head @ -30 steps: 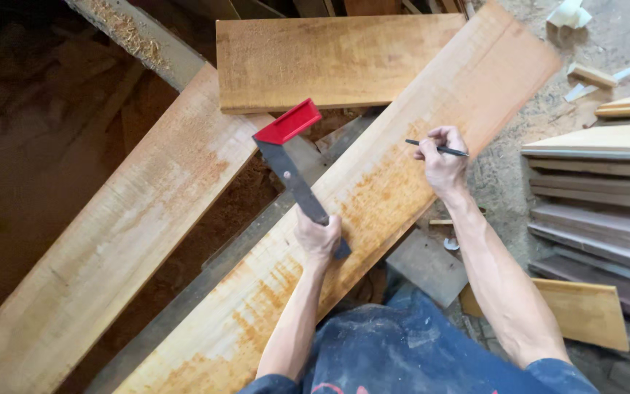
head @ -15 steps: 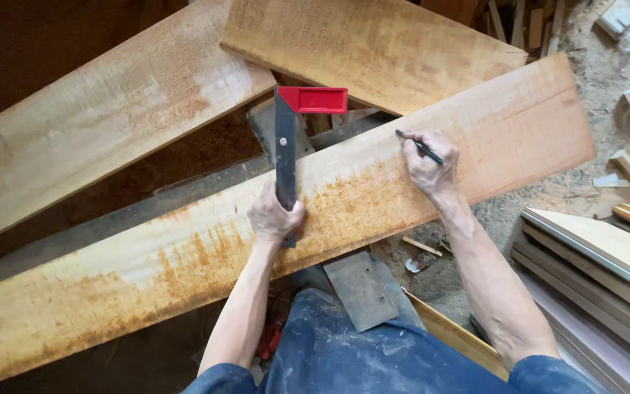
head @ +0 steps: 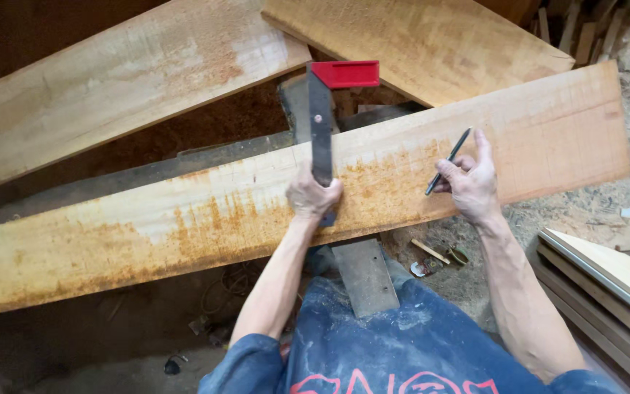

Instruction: The person uses a circular saw to cut a long wooden plank on a workbench, then measures and marks the plank with a square and pencil. The cut piece is separated and set aside while the person continues to mark the remaining plank.

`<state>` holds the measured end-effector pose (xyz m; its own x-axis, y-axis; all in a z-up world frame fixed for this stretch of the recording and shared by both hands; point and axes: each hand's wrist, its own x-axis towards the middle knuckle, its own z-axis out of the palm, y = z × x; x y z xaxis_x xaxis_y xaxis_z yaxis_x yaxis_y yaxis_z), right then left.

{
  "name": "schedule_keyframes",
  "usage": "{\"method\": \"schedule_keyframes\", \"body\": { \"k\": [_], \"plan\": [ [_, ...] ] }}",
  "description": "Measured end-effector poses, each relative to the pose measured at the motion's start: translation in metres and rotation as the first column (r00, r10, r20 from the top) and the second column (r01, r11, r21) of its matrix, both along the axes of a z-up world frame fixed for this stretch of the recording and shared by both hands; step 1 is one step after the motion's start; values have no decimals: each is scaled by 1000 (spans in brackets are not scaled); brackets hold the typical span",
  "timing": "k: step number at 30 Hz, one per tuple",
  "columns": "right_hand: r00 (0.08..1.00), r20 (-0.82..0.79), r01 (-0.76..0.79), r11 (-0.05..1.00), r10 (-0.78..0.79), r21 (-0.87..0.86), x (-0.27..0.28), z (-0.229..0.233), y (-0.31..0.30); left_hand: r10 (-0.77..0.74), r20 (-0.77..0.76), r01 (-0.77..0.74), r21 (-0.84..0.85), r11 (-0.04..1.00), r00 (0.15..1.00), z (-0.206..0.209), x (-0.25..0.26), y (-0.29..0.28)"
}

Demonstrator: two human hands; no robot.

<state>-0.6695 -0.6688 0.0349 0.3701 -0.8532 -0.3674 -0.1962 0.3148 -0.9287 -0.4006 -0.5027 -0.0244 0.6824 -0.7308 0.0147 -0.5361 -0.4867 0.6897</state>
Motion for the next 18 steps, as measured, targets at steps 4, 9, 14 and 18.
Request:
{"method": "schedule_keyframes", "body": {
  "k": [4, 9, 14, 18],
  "plan": [
    [966, 260, -70, 979, 19, 191, 9, 4, -7, 6, 108, 5, -110, 994, 994, 7, -28, -17],
    [958, 273, -130, 981, 88, 142, 22, 6, -19, -57, 109, 61, -42, 997, 992, 23, -26, -18],
    [997, 25, -74, 988, 79, -137, 37, 0, -21, -61, 59, 61, 7, 998, 996, 29, -27, -18],
    [984, -87, -178, 896, 156, -407, 50, -12, -26, -50, 98, 48, 15, 999, 994, 29, -28, -20]
  ]
}}
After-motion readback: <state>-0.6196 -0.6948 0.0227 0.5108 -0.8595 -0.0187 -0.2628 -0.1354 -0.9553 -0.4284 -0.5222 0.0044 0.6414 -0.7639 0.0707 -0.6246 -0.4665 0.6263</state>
